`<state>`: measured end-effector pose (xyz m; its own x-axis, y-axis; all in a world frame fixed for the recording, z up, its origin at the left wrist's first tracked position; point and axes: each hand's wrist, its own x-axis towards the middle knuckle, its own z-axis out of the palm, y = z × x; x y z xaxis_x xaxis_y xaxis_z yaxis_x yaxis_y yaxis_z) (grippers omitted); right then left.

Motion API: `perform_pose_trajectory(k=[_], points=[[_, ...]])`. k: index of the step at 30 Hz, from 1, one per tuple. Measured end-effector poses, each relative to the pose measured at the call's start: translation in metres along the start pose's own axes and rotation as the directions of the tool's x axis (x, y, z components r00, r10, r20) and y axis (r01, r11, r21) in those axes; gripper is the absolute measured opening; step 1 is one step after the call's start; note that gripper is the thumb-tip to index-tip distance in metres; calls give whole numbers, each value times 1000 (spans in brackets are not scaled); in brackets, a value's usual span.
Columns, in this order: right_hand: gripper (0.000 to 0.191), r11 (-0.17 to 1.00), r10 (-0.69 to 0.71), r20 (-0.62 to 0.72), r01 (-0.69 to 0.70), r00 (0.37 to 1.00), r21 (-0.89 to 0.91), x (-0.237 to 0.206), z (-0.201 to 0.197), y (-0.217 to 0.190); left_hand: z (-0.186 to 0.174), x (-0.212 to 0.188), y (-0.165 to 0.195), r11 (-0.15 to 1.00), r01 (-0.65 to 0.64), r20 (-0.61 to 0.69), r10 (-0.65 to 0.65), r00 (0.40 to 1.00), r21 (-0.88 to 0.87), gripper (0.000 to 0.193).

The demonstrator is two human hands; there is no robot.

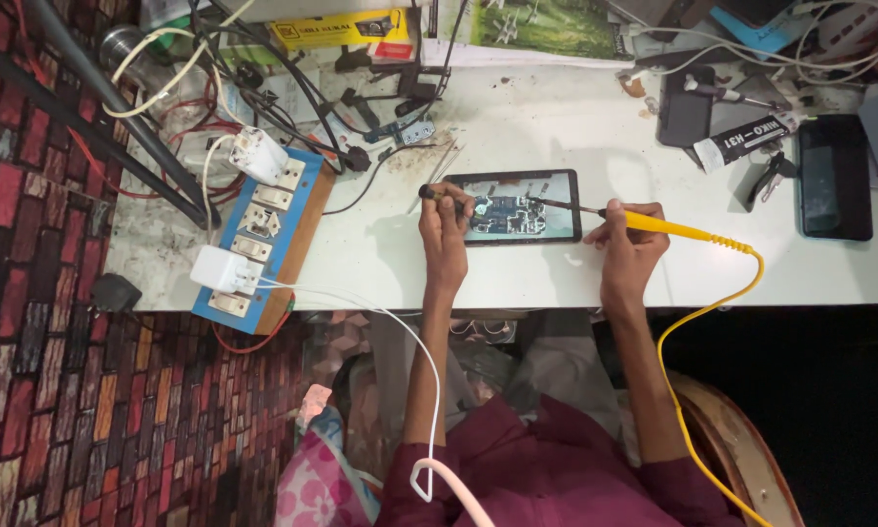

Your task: The person uses a soldering iron and a small tool to work on a disassembled tablet's internal circuit board. They repeatedly apply the soldering iron to various points on the board while holding the device steady.

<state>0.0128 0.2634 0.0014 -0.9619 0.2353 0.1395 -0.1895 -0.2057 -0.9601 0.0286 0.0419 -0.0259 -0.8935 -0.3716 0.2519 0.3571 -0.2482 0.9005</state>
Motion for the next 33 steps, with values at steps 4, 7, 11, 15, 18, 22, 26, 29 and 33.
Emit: perform_pose_trajectory(k=[4,7,11,15,18,22,26,29,33], points=[[18,998,-35,37,37,999,-57,-3,0,-1,0,0,0,999,17,-5,-17,1000,27,33],[18,997,-47,48,50,998,-66,-5,3,-4,0,0,2,999,14,6,-14,1000,34,32],[18,994,-34,25,36,999,-104,-5,3,-5,1,0,3,1000,18,8,-18,1000,21,32],[17,998,-45,-12,44,999,-39,-1,1,1,-1,2,1,999,34,6,-34,999,26,31],[20,996,-44,4,44,999,-82,0,-1,5,-2,-1,-3,998,33,2,-33,999,-56,31],[16,996,-34,21,35,999,-87,-1,1,3,0,0,-8,995,10,-6,-11,1000,-96,32],[16,997,-58,20,59,998,-49,1,4,-2,-1,0,-9,994,62,-8,-63,998,-85,31],[16,998,-29,24,30,999,-59,0,5,-5,-1,0,-10,998,49,-29,-50,998,-47,31],[14,992,-62,73,70,995,-109,-1,5,-6,-1,-2,-12,996,55,-22,-57,998,-70,28]])
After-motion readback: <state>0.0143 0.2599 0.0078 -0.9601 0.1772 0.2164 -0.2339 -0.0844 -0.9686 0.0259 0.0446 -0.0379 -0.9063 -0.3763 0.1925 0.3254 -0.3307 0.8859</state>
